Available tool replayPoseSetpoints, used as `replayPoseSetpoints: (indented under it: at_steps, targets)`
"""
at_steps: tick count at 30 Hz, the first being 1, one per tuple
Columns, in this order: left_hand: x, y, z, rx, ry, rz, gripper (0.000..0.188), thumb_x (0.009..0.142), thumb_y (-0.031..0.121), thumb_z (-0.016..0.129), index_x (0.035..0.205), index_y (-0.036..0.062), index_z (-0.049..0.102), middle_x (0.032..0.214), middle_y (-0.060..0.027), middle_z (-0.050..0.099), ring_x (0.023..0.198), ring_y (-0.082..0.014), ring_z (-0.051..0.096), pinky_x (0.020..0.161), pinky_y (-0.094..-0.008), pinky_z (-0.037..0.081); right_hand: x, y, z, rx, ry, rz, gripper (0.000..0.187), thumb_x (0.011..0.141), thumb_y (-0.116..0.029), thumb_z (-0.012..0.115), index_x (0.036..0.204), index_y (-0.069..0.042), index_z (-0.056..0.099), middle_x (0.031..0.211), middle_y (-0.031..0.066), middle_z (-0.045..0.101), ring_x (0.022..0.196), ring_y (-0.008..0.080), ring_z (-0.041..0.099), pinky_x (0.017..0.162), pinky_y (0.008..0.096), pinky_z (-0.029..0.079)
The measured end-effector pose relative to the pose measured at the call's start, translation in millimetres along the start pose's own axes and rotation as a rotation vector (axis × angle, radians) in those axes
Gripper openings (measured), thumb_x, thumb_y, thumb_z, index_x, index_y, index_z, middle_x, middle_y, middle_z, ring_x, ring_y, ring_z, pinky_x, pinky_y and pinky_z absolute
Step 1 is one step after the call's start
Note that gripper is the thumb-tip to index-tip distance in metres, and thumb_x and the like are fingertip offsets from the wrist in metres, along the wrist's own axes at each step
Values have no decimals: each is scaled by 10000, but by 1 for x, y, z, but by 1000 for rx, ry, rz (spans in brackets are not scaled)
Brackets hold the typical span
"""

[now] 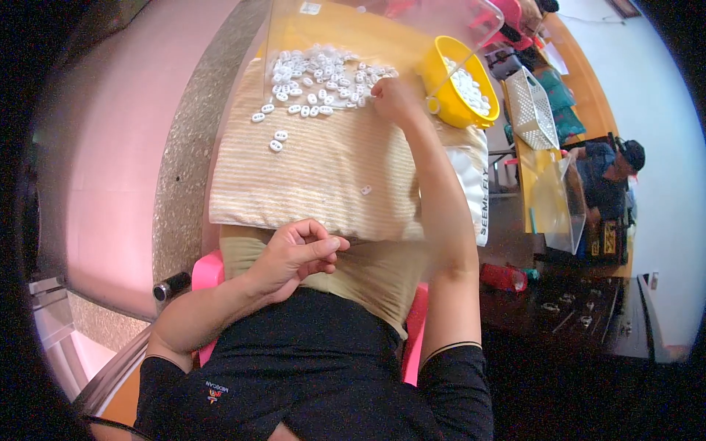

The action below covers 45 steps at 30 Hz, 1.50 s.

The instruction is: Sorting and inspecting small white plastic buttons at a workbench.

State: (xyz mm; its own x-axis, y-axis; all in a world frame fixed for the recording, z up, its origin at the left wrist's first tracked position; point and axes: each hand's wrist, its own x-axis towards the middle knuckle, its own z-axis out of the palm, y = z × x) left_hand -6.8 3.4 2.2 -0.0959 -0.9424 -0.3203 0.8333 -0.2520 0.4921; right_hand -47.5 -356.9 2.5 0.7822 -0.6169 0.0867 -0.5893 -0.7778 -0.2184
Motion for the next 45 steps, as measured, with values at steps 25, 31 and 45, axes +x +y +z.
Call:
replayPoseSetpoints:
  at_steps: [25,31,45]
  targets:
    - [4,-4,0,97,102,215,124,896,125,670,951,38,601,871,-51,670,753,-93,638,690,-227,546,-210,-118,-33,960,-271,-260,184,915,-91,611,1067,8,647,875,96,646,804,175,628,705,285,489]
    - [4,-5,1,84,73,200,124,892,107,668,967,39,597,879,-55,669,772,-101,641,701,-231,549,-224,-120,-29,1208,-359,-62,181,918,-59,618,1072,37,616,914,60,644,820,130,634,729,245,507]
    - [2,-6,1,127,2,68,196,869,50,675,1056,31,616,879,-38,641,768,-100,617,704,-250,551,-246,-92,-50,934,-34,141,107,873,-32,663,973,0,639,825,-5,626,741,51,568,659,205,465]
